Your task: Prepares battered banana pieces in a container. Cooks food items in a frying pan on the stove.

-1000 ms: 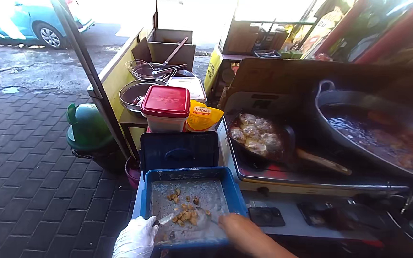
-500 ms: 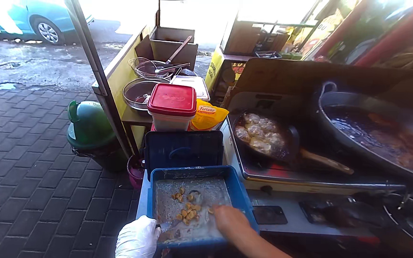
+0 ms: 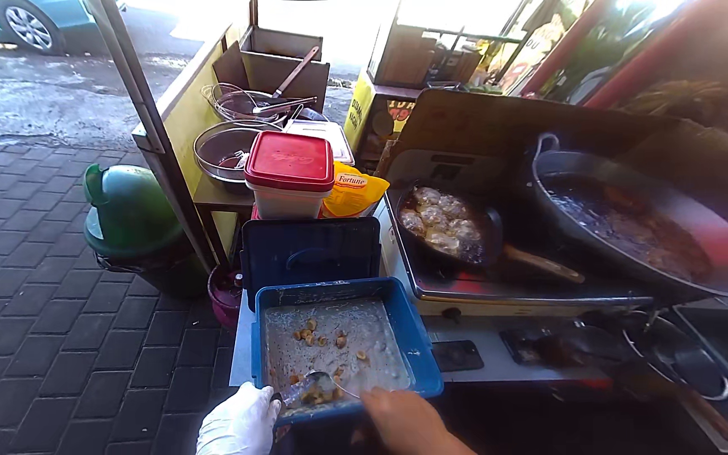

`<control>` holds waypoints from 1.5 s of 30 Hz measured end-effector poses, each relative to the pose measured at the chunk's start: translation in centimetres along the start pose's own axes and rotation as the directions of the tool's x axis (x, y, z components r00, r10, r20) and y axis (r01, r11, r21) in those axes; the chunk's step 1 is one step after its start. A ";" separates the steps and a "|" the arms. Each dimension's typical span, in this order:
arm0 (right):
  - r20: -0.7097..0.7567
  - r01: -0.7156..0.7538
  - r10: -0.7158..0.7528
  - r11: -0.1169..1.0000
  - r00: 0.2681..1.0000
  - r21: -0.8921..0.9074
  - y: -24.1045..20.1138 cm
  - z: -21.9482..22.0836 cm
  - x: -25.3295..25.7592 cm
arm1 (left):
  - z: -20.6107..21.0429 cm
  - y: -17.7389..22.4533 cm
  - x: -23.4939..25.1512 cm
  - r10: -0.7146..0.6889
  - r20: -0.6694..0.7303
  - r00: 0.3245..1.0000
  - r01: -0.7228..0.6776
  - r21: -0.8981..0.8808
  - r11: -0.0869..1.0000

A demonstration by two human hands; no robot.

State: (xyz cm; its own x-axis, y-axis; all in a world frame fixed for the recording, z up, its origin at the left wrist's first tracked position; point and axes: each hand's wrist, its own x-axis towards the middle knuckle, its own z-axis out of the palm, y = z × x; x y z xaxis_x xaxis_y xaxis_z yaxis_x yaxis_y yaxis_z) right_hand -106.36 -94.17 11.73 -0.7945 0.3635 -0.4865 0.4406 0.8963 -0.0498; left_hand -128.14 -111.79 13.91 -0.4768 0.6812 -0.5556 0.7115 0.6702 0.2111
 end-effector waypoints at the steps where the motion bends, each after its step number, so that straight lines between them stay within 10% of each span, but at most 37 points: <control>1: -0.096 0.029 -0.033 0.999 0.995 -0.046 0.1 0.5 -0.1 | -0.1 0.5 -0.1 -0.008 0.034 0.999 0.007 0.024 1.000; 6: -0.329 -0.008 -0.050 0.985 0.943 -0.175 0.5 0.7 0.4 | -3.7 3.3 -0.7 -0.008 0.202 0.979 0.008 0.002 1.000; 11: 0.167 -0.251 0.266 0.962 0.949 -0.104 -0.3 -2.4 2.5 | -1.1 2.2 -0.2 -0.063 0.037 0.997 0.059 0.101 0.993; 14: 0.358 -0.209 0.212 0.977 0.909 -0.048 -1.1 -3.9 2.4 | -2.6 3.0 -1.5 -0.057 0.148 0.987 0.048 0.062 0.997; 18: 0.409 -0.052 0.020 0.996 0.912 0.067 2.3 -5.2 2.9 | 0.9 1.7 -1.7 0.010 -0.045 0.999 -0.010 -0.013 1.000; 36: 0.167 -0.082 0.080 0.997 0.983 0.000 1.8 -4.0 -1.9 | 0.7 3.6 -2.2 -0.086 -0.013 0.996 0.083 -0.130 0.988; 45: -0.549 0.020 -0.115 0.984 0.828 -0.176 3.8 2.2 -4.1 | 0.3 1.9 -1.1 -0.014 0.121 0.993 0.035 -0.172 0.985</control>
State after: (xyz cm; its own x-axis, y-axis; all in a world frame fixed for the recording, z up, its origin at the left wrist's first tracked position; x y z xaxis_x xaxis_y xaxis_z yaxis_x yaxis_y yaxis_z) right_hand -100.52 -92.83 11.65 -0.9379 0.3373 0.0815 0.3442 0.9342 0.0943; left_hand -126.13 -111.30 14.68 -0.4204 0.6311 -0.6519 0.5953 0.7341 0.3268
